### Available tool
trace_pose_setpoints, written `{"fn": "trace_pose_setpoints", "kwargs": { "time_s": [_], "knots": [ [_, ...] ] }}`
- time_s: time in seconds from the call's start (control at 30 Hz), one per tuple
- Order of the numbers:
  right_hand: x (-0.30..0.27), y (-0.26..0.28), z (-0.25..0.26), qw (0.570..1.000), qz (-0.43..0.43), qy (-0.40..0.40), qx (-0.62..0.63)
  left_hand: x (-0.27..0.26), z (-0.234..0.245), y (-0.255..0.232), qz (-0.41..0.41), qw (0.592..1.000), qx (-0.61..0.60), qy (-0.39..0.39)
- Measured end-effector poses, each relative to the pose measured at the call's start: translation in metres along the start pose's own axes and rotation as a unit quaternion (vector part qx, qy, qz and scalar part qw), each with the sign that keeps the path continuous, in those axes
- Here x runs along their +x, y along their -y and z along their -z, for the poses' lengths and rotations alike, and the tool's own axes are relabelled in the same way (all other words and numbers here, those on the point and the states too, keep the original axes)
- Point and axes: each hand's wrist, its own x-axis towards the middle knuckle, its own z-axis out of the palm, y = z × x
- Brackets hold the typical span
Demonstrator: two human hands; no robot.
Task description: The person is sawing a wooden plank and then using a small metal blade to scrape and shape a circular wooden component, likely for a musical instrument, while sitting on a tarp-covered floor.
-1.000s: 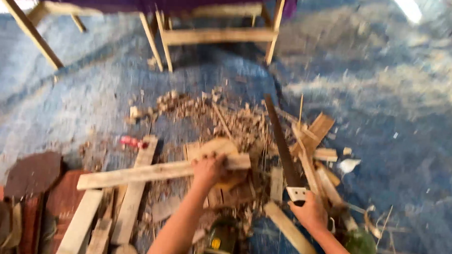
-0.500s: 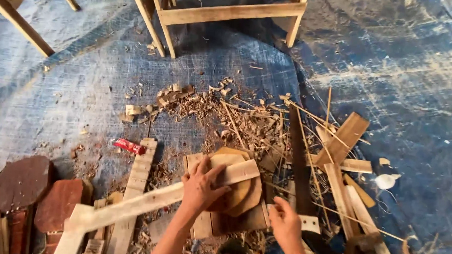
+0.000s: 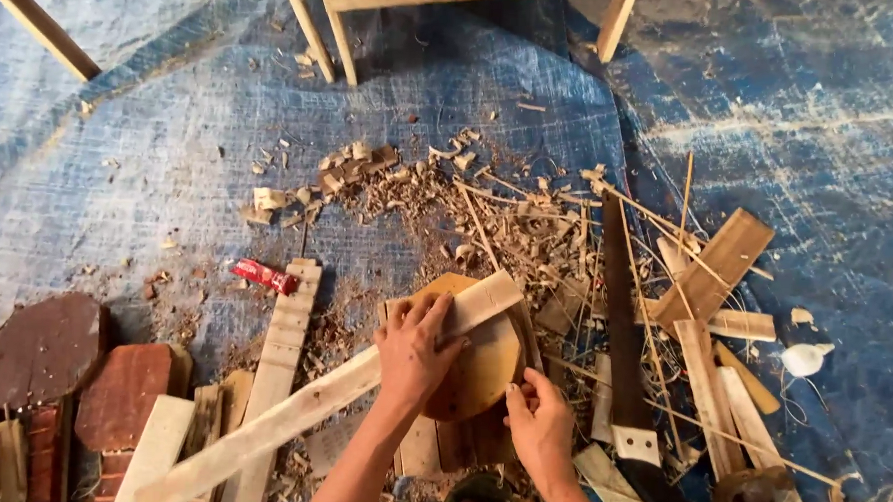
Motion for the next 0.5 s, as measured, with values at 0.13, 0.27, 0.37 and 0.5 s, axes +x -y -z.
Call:
{"fn": "trace_pose_setpoints", "kwargs": {
  "time_s": [0.13, 0.27, 0.37, 0.5],
  "knots": [
    [-0.002, 0.003, -0.003, 0.995, 0.074, -0.030, -0.065, 0.003, -0.009, 0.001, -0.003, 1.000, 0.011, -0.007],
    [-0.003, 0.039, 0.005, 0.999, -0.036, 0.011, 0.003, 0.006, -0.004, 0.000, -0.016, 0.999, 0.028, 0.016],
    [-0.003, 0.049, 0.009, 0.998, -0.052, 0.005, 0.027, 0.005, -0.005, 0.000, -0.044, 0.997, 0.054, 0.022],
    [-0.001, 0.042, 0.008, 0.999, -0.033, 0.008, 0.019, -0.003, -0.001, -0.014, -0.048, 0.997, 0.057, 0.025]
  ]
}}
